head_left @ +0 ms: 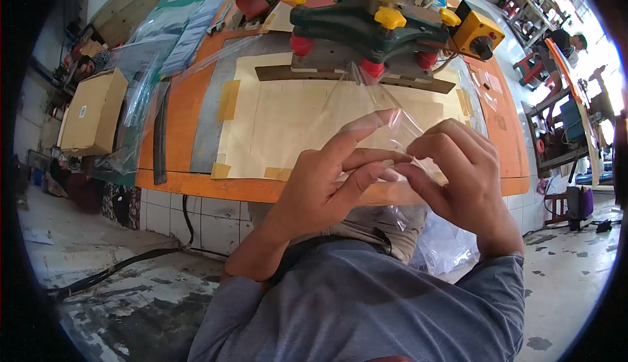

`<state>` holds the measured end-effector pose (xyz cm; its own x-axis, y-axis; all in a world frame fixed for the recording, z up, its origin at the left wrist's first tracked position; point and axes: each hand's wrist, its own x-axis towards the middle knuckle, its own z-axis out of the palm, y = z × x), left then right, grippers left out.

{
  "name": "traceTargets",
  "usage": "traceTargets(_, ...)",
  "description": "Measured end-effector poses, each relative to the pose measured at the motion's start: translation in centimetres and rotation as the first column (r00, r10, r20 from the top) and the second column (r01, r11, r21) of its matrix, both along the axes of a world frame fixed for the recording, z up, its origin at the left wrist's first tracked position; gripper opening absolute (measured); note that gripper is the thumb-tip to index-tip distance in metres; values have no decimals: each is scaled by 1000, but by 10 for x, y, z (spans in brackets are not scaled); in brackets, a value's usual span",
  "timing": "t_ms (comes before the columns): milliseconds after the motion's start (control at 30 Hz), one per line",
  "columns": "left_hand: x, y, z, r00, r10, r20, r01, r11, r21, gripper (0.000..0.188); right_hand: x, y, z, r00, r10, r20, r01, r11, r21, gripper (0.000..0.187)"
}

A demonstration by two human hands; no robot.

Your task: The person folds, creases, and opens clear plastic sheets by hand on a workbench to assemble boxes.

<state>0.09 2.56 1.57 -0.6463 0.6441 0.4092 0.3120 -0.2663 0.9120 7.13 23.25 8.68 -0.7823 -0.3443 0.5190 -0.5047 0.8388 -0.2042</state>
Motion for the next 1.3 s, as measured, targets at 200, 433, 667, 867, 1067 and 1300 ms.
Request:
traceTargets(200,6,-13,15,996,67,64,-55,985,-163,65,5,7,0,999,-37,-3,35,981,-193,17)
traceTargets(433,-10,-50,-32,992,128,16,-106,879,-465,49,24,31,12,970,-242,3,220,874,-434,15)
traceTargets(667,-11,-70,-49,925,366,-101,-380,893,-240,16,35,41,15,942,-301,149,334,790,-515,16)
traceTargets(867,-14,-66,-55,880,462,-111,-475,857,-201,9,42,49,5,856,-340,390,495,758,-426,16)
traceTargets(1067,-11,-41,-77,880,454,142,-409,874,-262,10,41,74,-26,707,-384,594,554,823,-126,25)
traceTargets(1300,-1,-12,-72,872,490,-18,-462,809,-364,10,14,58,-46,746,-639,186,591,764,258,54)
